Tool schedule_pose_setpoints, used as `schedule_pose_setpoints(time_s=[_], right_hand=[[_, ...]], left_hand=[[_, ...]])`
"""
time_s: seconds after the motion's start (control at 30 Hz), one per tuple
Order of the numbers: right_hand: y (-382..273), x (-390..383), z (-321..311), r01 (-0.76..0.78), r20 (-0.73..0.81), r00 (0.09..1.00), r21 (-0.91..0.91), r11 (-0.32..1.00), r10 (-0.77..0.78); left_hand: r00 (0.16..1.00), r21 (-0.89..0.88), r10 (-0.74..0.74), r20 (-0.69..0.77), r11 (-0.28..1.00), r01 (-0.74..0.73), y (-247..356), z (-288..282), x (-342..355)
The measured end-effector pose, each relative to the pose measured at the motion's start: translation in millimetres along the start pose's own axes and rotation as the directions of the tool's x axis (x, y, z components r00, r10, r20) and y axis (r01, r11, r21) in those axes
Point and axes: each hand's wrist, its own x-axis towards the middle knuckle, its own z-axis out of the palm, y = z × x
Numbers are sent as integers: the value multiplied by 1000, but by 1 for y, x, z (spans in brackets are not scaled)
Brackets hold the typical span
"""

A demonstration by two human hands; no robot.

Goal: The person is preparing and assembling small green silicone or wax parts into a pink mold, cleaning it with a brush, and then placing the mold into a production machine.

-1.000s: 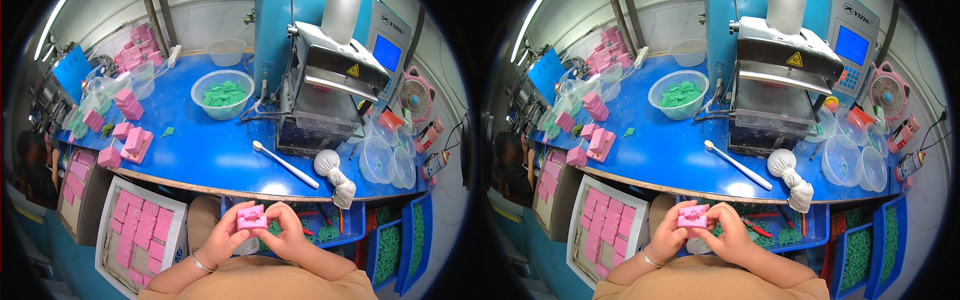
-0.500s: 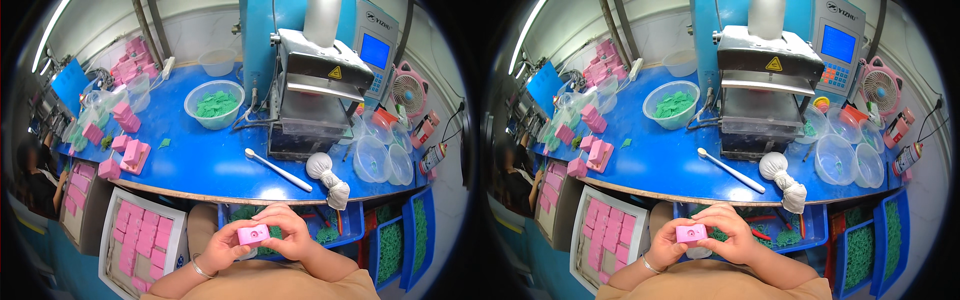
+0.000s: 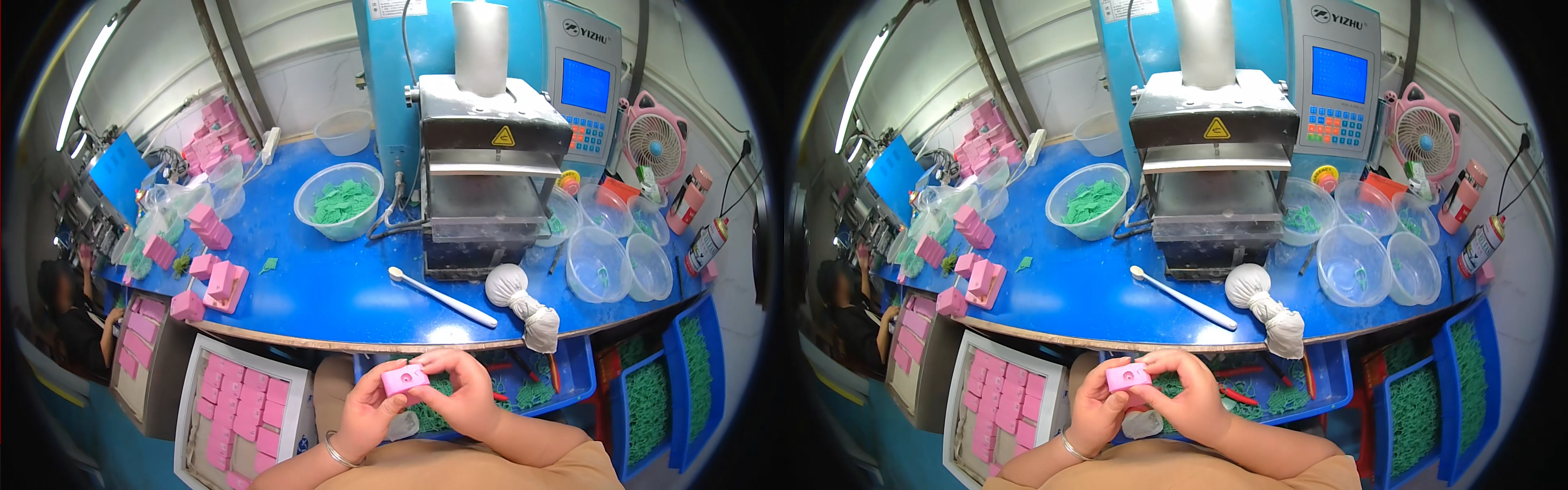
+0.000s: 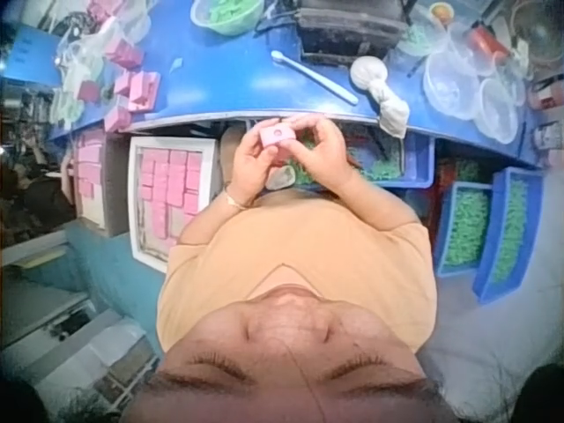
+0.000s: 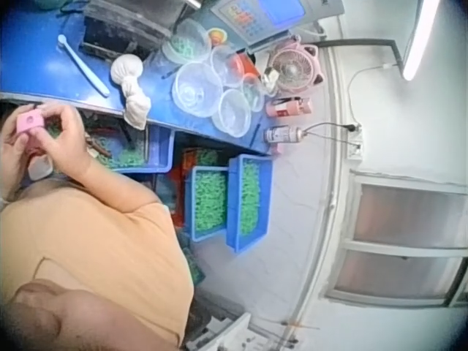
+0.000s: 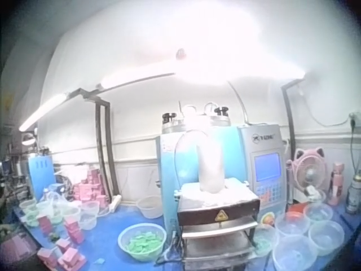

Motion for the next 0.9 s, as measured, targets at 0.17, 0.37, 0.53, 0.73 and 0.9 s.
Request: schedule_pose_setpoints(time_s=[0.17, 0.37, 0.53, 0.73, 0.9], right_hand=[[-1, 9, -12, -138, 57, 989, 78, 987, 133], [5, 15, -31, -82, 126, 989, -6, 997, 83], [-12, 63, -65, -213, -8, 970, 438, 873, 242], [-36, 121, -98, -478, 81, 823, 634, 609, 562], [-33, 93, -94, -457, 94, 858, 587, 669, 504]], left_hand=[[998, 94, -14, 64, 996, 8, 3, -6, 3], [941, 645, 306, 145, 692, -325, 27, -2, 28], [819, 935, 468, 333, -54, -349, 57, -24, 74], [965, 936, 11, 261, -249, -250, 69, -23, 77], [986, 981, -23, 166, -97, -167, 71, -44, 69]])
